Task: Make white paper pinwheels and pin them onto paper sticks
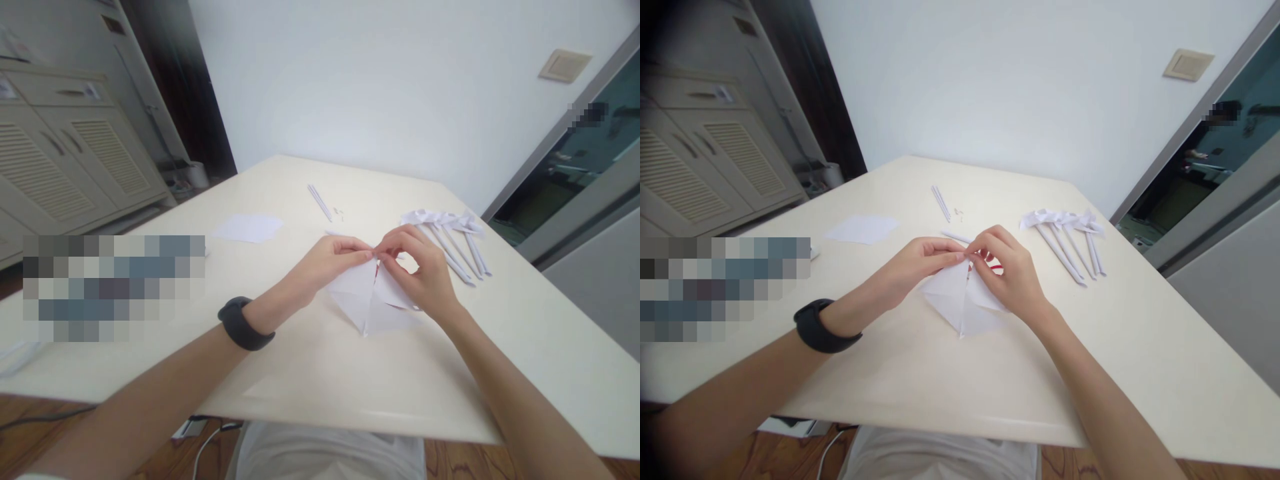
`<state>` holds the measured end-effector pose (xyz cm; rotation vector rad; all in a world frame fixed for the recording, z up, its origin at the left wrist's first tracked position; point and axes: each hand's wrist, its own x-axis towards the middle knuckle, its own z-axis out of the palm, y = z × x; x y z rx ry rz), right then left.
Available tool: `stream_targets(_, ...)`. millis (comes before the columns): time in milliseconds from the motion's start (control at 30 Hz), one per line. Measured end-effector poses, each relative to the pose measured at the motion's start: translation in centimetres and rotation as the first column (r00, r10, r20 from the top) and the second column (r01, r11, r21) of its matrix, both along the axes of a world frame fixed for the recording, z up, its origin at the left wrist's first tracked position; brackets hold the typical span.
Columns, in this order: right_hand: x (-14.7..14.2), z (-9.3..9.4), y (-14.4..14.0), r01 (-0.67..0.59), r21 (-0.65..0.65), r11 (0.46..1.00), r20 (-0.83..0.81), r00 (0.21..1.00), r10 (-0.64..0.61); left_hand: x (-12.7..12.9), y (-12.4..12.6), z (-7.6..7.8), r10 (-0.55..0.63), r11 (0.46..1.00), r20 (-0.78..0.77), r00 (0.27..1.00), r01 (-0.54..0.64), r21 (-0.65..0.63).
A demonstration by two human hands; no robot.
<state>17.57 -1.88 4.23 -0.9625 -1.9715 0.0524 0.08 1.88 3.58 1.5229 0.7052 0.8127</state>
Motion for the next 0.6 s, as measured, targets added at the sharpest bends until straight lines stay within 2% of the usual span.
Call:
stream_targets(200,0.0,-0.9,0.2,0.042,0.108,0.993,0.119,0.991,-0.055,0.1,0.2,-0.5,0.035,0.997,0.012,0.999,-0.034,-0.07)
stream_targets(433,0.4,-1.3,0.5,0.053,0.166,0.985,0.241,0.966,-0.092,0.3,-0.1,-0.1,0.05,0.991,0.03,0.998,-0.046,-0.124)
stream_targets(600,0.5,-1.2,0.4,0.046,0.185,0.982,0.254,0.963,-0.093,0.2,-0.3,0.2,0.051,0.995,0.043,0.998,-0.046,-0.093)
